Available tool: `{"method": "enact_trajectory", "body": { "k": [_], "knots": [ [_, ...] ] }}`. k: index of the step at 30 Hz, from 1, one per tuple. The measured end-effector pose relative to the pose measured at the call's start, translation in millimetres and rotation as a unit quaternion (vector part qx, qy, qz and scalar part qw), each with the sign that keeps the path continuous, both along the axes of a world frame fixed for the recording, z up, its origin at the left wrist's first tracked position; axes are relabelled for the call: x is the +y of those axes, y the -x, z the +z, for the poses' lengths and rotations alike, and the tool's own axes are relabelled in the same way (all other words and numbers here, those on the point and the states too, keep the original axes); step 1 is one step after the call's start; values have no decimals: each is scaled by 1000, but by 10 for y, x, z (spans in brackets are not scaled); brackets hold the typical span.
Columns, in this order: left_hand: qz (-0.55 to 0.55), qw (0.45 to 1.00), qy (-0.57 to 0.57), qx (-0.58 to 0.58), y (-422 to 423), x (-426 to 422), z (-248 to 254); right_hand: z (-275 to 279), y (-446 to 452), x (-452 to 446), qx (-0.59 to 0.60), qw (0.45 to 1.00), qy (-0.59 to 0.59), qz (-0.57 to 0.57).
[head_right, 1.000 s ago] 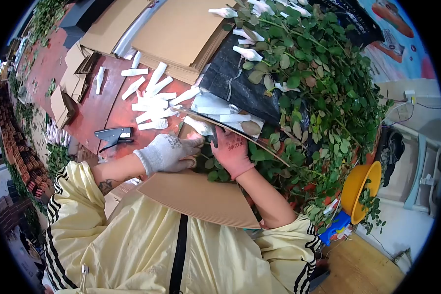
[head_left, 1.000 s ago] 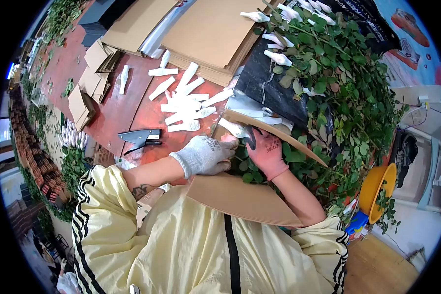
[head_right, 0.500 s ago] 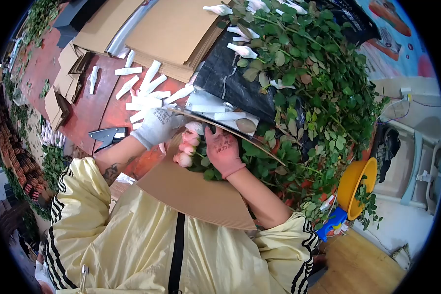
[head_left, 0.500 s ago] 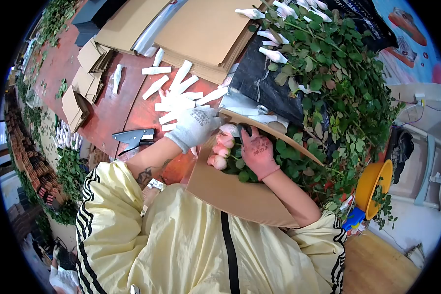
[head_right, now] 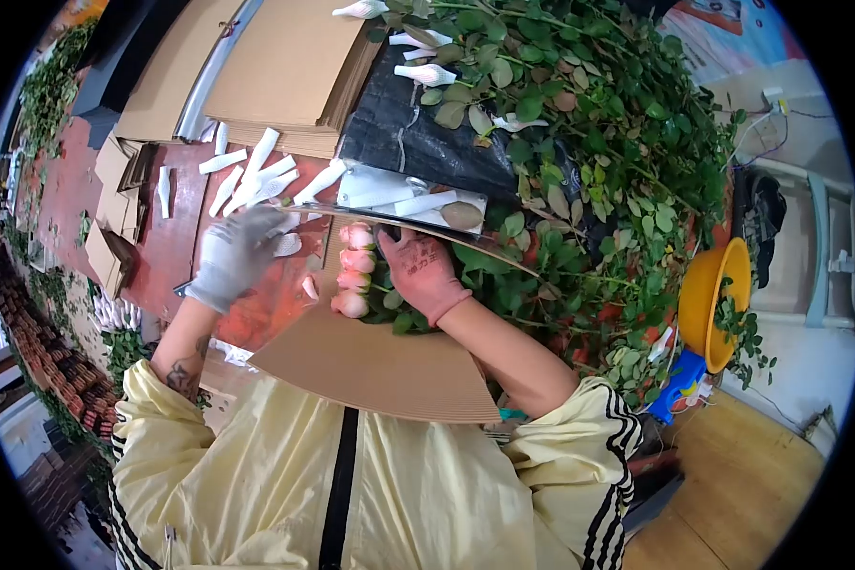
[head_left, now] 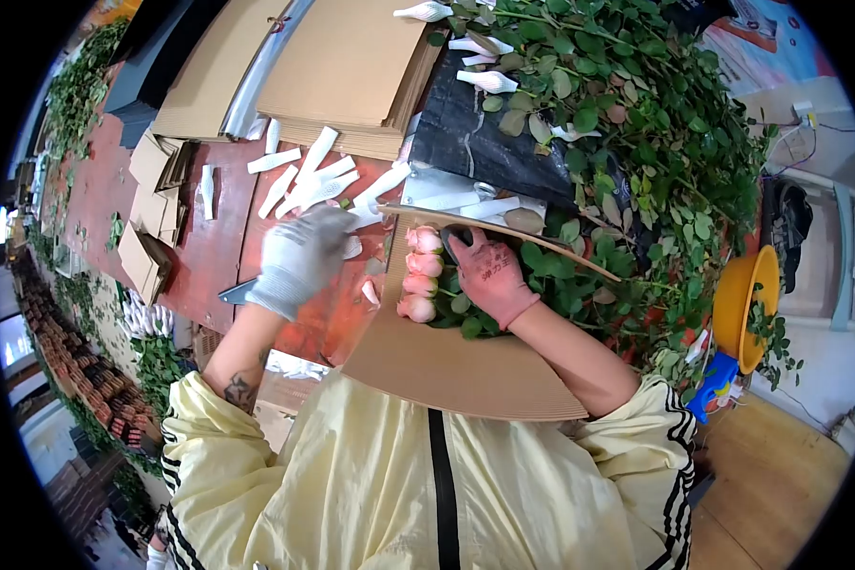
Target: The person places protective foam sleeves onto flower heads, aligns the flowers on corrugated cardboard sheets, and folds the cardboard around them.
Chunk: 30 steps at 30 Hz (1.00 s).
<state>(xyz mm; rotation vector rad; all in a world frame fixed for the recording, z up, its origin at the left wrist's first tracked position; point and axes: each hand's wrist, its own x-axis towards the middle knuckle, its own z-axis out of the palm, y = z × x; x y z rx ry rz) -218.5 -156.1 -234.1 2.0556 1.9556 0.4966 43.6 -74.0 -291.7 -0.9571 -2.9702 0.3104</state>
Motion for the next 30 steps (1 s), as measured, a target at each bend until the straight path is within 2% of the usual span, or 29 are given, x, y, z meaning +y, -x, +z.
{"method": "enact_trajectory", "body": {
  "k": [1, 2, 4, 5, 6, 7, 8, 9, 10, 11, 12, 13, 14, 15, 16, 17, 18, 19, 20, 21, 22, 23, 24, 26, 28, 29, 30],
  "knots": [
    [-13, 995, 86, -38, -216, 41, 295, 64, 20, 9, -3, 1000, 18, 1],
    [-112, 993, 4, -37, -269, 13, 167, 108, 30, 28, -8, 999, 34, 2],
    [-149, 988, 48, 4, -557, 104, 188, 54, 22, 3, 36, 999, 24, -4],
    [-151, 986, 39, 59, -631, 87, 89, 33, 42, 8, 71, 997, -6, -4],
    [-154, 981, 16, 114, -700, 108, -103, -193, 9, -26, 48, 999, -6, 4],
    [-188, 972, -16, 136, -673, 138, -317, 87, 63, -19, 47, 998, -50, -8],
    [-198, 971, -4, 137, -679, 162, -292, -120, 24, 2, 104, 993, -56, 10],
    [-186, 981, 45, 44, -675, 190, -315, -20, -27, -3, 32, 999, -15, 24],
    [-143, 975, 171, 4, -739, 235, -104, 169, -144, -36, 56, 998, 5, 28],
    [-144, 975, 171, 7, -757, 259, -77, 720, -311, -22, -85, 984, -7, 158],
    [-141, 975, 173, 10, -756, 253, -68, 1035, -474, -28, -41, 976, -13, 214],
    [-138, 976, 170, 10, -749, 233, -101, 1389, -614, 25, 27, 965, 27, 258],
    [-157, 975, 152, 39, -733, 233, -163, 1714, -621, 189, 67, 938, 196, 278],
    [-175, 973, 135, 70, -701, 239, -203, 2184, -479, 520, 48, 868, 406, 282],
    [-170, 974, 134, 72, -702, 220, -197, 2307, -507, 724, 168, 822, 513, 183],
    [-157, 975, 141, 73, -744, 200, -181, 2207, -501, 900, 279, 882, 365, 99],
    [-144, 976, 141, 75, -772, 211, -176, 2235, -305, 1129, 170, 966, 193, -31],
    [-157, 975, 130, 88, -773, 202, -227, 1891, -144, 1455, 202, 973, 100, -46],
    [-154, 981, 99, 69, -757, 184, -256, 1403, -42, 1824, 154, 985, 46, -62],
    [-152, 983, 78, 63, -748, 171, -236, 1121, 74, 2022, 48, 993, -26, -103],
    [-150, 985, 58, 57, -742, 168, -218, 698, 135, 2249, -22, 990, -106, -91],
    [-148, 986, 51, 62, -742, 167, -237, 457, 197, 2399, -91, 989, -84, -84],
    [-151, 986, 43, 62, -748, 170, -233, 487, 293, 2388, -165, 981, -41, -91],
    [-147, 987, 36, 62, -722, 195, -252, 392, 448, 2457, -270, 963, -21, -18],
    [-142, 980, 133, 43, -749, 216, -110, 927, 689, 2364, -214, 975, -61, 19],
    [-140, 967, 203, 57, -757, 239, -98, 965, 832, 2413, -103, 990, -99, -1],
    [-149, 967, 197, 57, -745, 237, -154, 879, 925, 2478, 132, 962, -238, 30]
  ]
}}
